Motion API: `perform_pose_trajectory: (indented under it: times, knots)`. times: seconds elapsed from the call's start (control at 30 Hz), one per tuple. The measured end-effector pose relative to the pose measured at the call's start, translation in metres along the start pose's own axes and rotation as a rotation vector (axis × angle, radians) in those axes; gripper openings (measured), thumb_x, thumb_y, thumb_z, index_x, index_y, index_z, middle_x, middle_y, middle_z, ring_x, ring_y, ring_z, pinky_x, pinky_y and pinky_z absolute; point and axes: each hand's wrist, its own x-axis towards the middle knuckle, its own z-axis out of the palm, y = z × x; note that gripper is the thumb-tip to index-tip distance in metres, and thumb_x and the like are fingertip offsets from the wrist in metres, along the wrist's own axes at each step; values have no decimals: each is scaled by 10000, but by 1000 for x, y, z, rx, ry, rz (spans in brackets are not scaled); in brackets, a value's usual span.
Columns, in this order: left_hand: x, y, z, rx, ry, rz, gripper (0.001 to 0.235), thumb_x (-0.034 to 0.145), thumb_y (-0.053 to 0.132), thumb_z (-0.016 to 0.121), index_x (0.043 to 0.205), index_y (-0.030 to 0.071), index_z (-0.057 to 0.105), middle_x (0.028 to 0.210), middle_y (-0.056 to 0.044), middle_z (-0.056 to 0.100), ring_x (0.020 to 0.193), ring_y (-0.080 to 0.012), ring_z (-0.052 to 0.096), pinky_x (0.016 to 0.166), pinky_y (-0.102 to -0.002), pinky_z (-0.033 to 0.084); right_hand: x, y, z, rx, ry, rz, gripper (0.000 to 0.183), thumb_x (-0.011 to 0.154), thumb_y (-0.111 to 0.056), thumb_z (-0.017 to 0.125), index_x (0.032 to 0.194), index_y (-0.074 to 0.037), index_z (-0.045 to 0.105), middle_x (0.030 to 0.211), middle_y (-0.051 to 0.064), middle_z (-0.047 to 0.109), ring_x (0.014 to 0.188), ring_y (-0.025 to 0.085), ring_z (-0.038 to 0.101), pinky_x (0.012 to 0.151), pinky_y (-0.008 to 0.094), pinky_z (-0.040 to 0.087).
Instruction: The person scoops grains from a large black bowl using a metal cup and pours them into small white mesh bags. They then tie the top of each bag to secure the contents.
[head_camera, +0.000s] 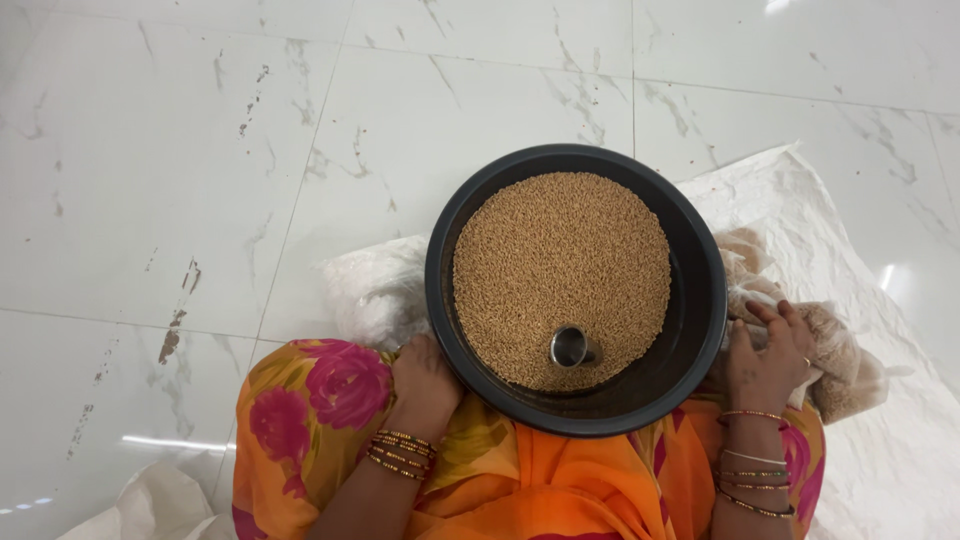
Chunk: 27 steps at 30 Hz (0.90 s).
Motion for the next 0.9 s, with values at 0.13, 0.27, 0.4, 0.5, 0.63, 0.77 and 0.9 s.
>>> perform_pose_trajectory:
  times: [0.13,0.27,0.4,0.5,0.63,0.77,0.9]
  knots:
    - [4,-1,-10,-41,-72,-74,391,894,319,601,1239,152,681,1261,-108,577,1152,-352,487,821,-423,488,0,4,0,92,5,-47,284,921,-184,772,1204,-181,751,1486,88,610,1434,339,464,1242,477,314]
    - [14,-3,-1,-109,-37,-223,399,910,256,631,1286,135,687,1300,-110,580,1115,-321,536,860,-392,518,-2,4,1,74,-1,-38,283,905,-172,784,1187,-181,762,1465,81,623,1427,345,457,1213,498,295]
    - [27,-5,-6,37,-241,-218,406,960,362,634,1274,110,687,1305,-118,564,1199,-332,521,862,-389,549,-3,2,-2,87,-9,-39,299,895,-172,788,1192,-189,765,1449,78,630,1411,350,462,1199,493,306]
    - [31,-6,-11,-49,-259,-369,478,945,398,659,1288,66,688,1305,-188,572,1115,-323,618,809,-353,585,-4,3,-3,85,-5,-68,232,914,-172,777,1145,-186,762,1449,66,640,1411,337,481,1223,482,320]
    - [40,-12,-1,-143,-260,-411,438,973,396,633,1297,106,693,1334,-207,575,1189,-354,622,804,-408,605,-5,3,-1,91,14,-80,220,931,-185,779,1151,-191,765,1409,62,652,1370,338,502,1191,469,365]
    - [43,-15,3,-179,-250,-425,463,951,391,653,1322,113,667,1381,-232,532,1198,-382,620,801,-429,604,-5,0,-2,108,14,-86,224,947,-184,763,1172,-194,764,1380,59,659,1354,333,510,1168,469,374]
    - [37,-15,-1,-242,-242,-423,403,959,354,637,1306,154,684,1387,-207,540,1163,-363,660,805,-430,617,-6,0,-2,133,3,-74,201,965,-183,746,1166,-183,764,1365,64,664,1351,330,514,1159,474,366]
